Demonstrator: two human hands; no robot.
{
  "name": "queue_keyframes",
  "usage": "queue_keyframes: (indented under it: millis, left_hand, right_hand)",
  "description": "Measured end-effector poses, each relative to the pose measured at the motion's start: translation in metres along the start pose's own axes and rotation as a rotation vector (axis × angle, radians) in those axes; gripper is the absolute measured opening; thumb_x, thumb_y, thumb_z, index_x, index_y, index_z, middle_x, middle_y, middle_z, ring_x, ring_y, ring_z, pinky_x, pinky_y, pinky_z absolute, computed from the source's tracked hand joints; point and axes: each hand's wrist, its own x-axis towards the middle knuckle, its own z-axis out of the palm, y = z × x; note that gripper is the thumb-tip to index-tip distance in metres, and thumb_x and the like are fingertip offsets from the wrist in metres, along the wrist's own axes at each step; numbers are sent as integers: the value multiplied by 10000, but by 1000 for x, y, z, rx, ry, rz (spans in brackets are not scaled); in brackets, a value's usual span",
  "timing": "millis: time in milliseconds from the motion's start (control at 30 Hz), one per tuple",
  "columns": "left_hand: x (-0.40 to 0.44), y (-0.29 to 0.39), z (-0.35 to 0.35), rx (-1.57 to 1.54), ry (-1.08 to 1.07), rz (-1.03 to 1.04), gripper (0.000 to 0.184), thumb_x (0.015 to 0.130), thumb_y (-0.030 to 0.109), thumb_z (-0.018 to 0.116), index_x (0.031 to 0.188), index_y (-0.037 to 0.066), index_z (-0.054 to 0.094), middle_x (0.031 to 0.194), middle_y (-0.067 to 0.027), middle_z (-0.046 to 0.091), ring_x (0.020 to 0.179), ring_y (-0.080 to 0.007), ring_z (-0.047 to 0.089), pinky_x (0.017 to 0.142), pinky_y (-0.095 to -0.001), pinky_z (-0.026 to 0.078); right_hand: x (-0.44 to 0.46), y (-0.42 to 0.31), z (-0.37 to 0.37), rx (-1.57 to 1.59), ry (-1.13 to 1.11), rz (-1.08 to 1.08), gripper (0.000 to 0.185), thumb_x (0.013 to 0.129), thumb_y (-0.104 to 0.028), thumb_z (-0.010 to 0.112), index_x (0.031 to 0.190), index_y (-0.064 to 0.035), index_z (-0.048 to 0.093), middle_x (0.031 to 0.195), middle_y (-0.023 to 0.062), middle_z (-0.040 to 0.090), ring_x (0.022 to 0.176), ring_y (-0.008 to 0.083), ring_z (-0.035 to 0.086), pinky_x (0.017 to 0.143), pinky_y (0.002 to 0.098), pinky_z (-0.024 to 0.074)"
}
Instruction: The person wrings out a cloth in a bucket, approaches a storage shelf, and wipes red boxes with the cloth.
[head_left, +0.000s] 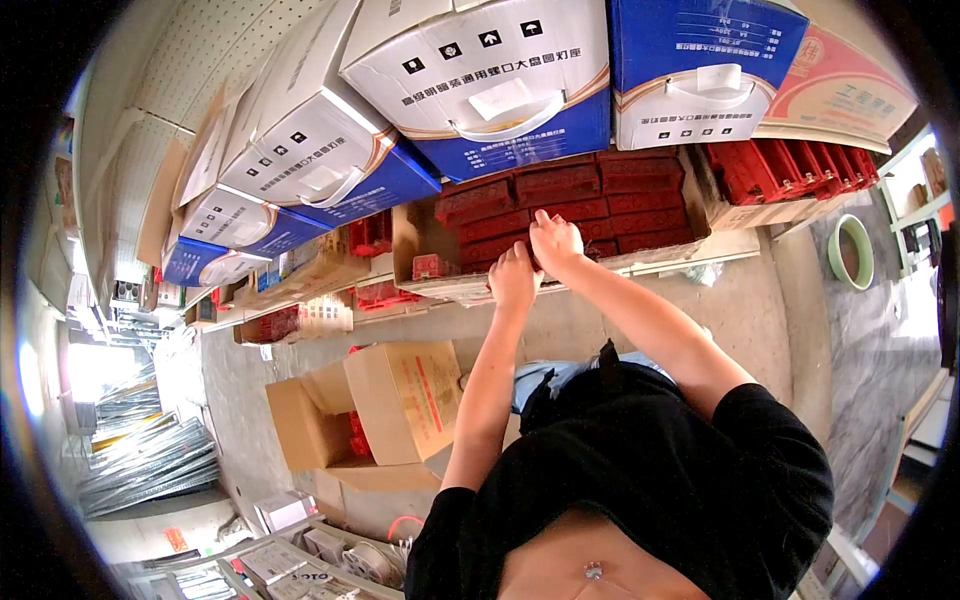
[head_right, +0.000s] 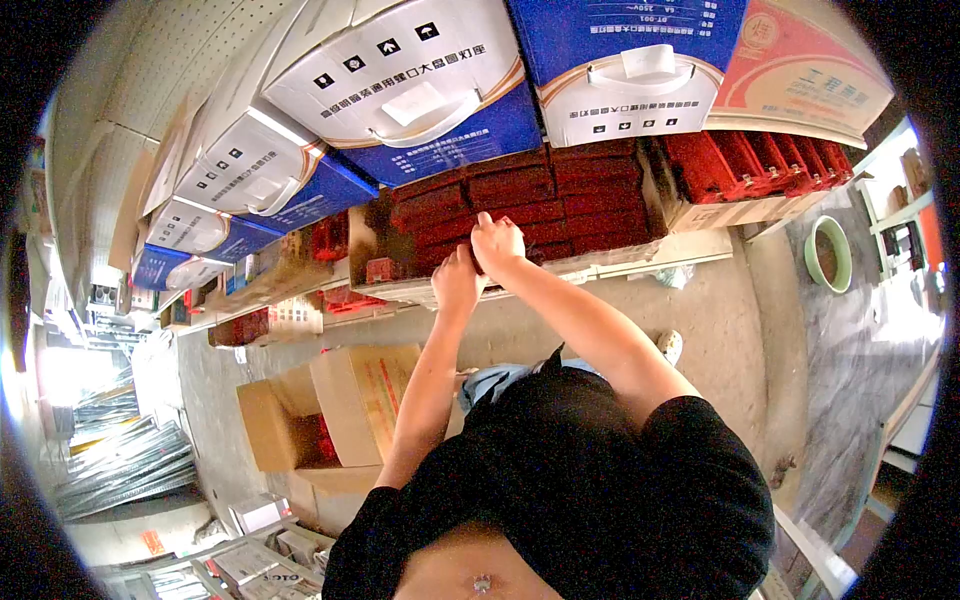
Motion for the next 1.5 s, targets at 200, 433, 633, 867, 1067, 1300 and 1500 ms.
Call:
queue_keyframes:
  millis: [200,433,633,867,1067,1300,1500]
  left_hand:
    - [9,-5,-3,46,-43,21,450,608,255,773,908,80,486,819,-75,610,788,-251,622,658,-372,500]
    - [14,-27,-13,-137,-233,-19,694,618,259,777,1225,139,463,1073,-94,607,998,-308,576,845,-485,426]
    - [15,-20,1,-19,-238,-17,677,616,236,759,1206,119,448,1159,-124,552,1115,-323,501,970,-627,279]
    - [14,15,-2,161,-160,-19,848,556,490,795,1264,164,462,1054,-100,562,981,-287,555,941,-743,191]
    - [13,15,12,139,-13,45,681,609,463,777,1144,105,555,1015,-63,586,953,-269,572,971,-703,216]
    - [14,15,15,107,-76,22,651,639,450,765,1132,79,559,1006,-36,614,967,-211,580,993,-581,300]
    - [11,22,12,116,-68,57,628,659,440,763,1130,76,566,1020,-43,620,972,-200,584,946,-505,354]
  right_hand:
    - [-14,17,-16,134,-187,113,200,761,-118,577,926,-35,654,1116,120,593,941,283,625,786,362,517]
    - [-32,82,14,563,-40,182,228,728,-210,667,927,-103,634,1025,119,583,983,288,579,814,390,488]
    - [-40,87,34,736,232,126,188,723,-153,677,890,-77,633,920,101,566,865,279,589,771,369,479]
    - [-45,84,33,660,284,149,186,753,-207,664,918,-126,637,983,80,554,884,276,592,762,382,496]
    - [-46,87,25,579,272,185,181,744,-191,674,918,-146,653,960,44,548,876,244,594,728,358,506]
    - [-41,83,26,396,325,-57,131,705,-140,666,834,-125,655,928,35,529,864,225,582,714,362,492]
    - [-46,84,24,119,309,-266,122,742,-116,594,848,-89,649,1027,79,525,949,232,548,784,377,462]
